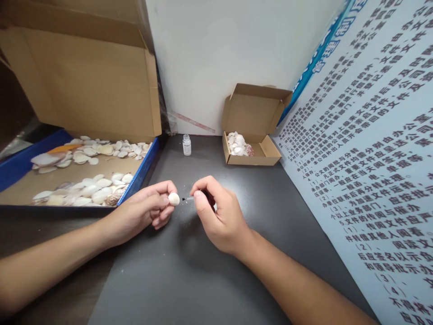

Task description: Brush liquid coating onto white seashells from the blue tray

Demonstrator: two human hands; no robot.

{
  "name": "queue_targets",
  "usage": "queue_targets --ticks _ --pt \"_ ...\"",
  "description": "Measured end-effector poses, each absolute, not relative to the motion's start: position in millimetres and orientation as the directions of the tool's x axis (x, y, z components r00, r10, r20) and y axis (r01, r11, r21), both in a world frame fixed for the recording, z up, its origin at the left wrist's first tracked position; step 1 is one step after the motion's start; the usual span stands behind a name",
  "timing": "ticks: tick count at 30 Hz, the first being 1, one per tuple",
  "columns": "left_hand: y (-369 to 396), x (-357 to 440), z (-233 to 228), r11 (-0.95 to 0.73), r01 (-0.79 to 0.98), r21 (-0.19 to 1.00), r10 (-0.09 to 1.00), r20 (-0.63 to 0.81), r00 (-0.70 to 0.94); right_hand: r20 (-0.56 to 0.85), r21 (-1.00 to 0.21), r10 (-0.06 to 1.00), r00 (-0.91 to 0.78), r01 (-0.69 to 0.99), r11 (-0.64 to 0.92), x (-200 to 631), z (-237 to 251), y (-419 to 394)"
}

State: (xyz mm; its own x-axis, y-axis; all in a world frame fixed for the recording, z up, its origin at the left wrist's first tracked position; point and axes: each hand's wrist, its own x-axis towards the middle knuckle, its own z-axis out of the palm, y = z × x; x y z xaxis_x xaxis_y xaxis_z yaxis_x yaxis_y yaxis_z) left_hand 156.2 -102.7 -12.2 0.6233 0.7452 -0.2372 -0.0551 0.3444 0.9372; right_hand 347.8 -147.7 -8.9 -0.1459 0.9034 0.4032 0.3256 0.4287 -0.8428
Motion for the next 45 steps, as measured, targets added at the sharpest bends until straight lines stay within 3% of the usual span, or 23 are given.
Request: queue_targets --ticks 6,14,21,30,36,42,45 --pt "-103.2 155.8 -12.1 0.349 -0.055 0.936 0.747 -0.243 0.618 0.409 -0.862 0.901 -0.143 0.265 0.433 350.4 -12.8 -151.5" --pt "-102.0 155.8 -13.4 0.345 -0.053 0.937 0.745 -0.239 0.623 0.392 -0.834 0.908 -0.149 0.358 0.419 346.2 -6.3 -147.3" --pt "-102.1 155.8 -13.3 0.351 -0.047 0.935 0.743 -0.248 0.622 0.397 -0.869 0.904 -0.162 0.25 0.427 350.0 -14.4 -150.9" --pt "-101.5 155.2 -13.1 0.339 -0.04 0.94 0.736 -0.238 0.634 0.398 -0.837 0.903 -0.161 0.34 0.43 347.8 -8.9 -148.2" --pt "-101.0 154.4 -14.8 0.35 -0.054 0.935 0.736 -0.239 0.634 0.388 -0.883 0.908 -0.156 0.219 0.415 350.3 -15.6 -150.0" --pt "-101.8 154.5 -15.2 0.351 -0.06 0.934 0.739 -0.238 0.631 0.362 -0.871 0.918 -0.162 0.292 0.395 350.1 -13.7 -147.5" --pt "-102.7 154.6 -14.8 0.36 -0.059 0.931 0.741 -0.247 0.624 0.372 -0.882 0.917 -0.143 0.253 0.397 351.0 -14.6 -148.3"
